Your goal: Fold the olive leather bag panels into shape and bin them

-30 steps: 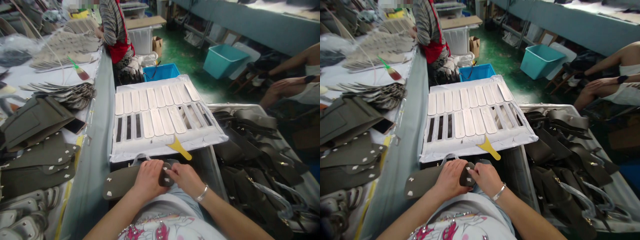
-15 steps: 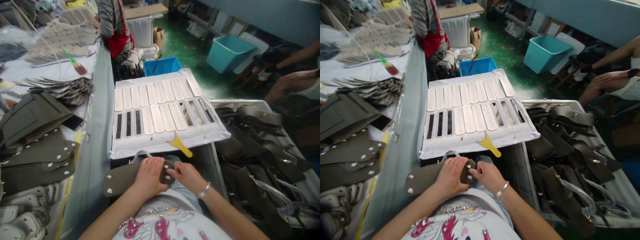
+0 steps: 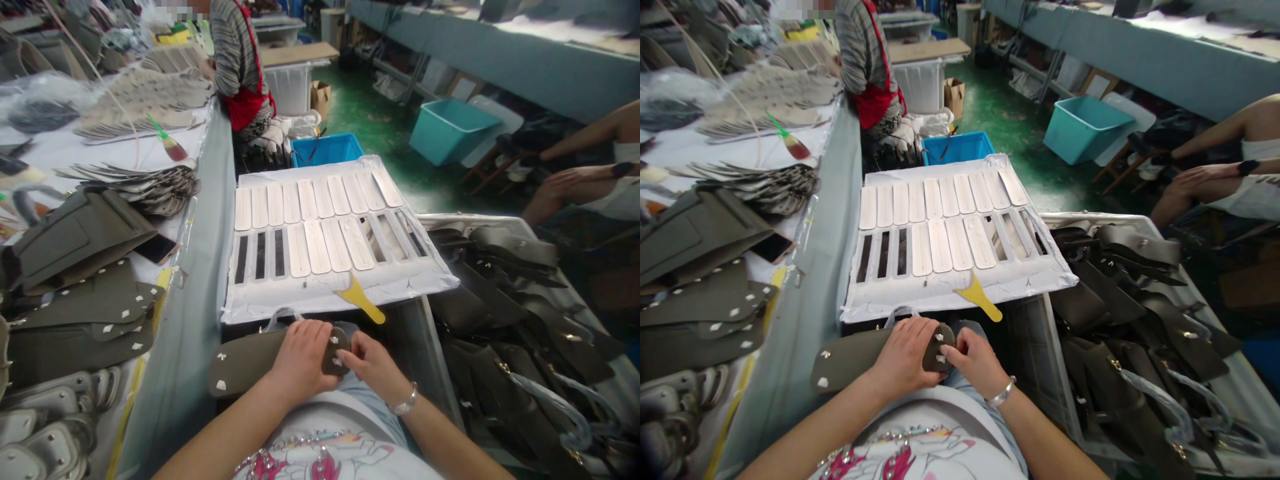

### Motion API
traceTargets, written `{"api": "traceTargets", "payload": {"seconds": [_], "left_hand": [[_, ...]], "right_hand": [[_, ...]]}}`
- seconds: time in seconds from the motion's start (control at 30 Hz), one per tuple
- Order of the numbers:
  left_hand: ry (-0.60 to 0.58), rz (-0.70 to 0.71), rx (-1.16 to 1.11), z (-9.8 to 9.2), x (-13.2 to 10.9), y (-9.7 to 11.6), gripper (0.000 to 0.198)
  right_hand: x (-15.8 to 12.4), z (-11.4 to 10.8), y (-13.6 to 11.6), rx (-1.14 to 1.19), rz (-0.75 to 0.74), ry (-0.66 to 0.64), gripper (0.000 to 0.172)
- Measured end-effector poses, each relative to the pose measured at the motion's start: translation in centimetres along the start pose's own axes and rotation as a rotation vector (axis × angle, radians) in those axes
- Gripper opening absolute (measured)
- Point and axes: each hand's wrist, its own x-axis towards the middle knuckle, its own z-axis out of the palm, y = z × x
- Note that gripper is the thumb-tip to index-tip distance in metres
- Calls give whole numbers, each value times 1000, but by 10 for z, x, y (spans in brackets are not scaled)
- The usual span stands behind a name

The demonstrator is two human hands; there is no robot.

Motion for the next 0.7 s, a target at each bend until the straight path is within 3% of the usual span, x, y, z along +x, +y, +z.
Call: {"api": "traceTargets", "payload": {"seconds": [0.13,0.37,0.5,0.57,0.7], "left_hand": [[3,32,4,2,0,-1,69],[-19,121,170,3,-9,-2,80],[99,210,224,1,-30,-3,46],[135,224,191,3,-36,-5,32],[139,242,123,6,-36,-3,28]], "right_hand": [[-4,4,1,41,1,26,28],[-5,3,-7,168,51,-52,30],[-8,7,-6,207,16,-29,33],[-9,9,-4,84,-32,28,31],[-8,4,-4,-247,-120,120,32]]}}
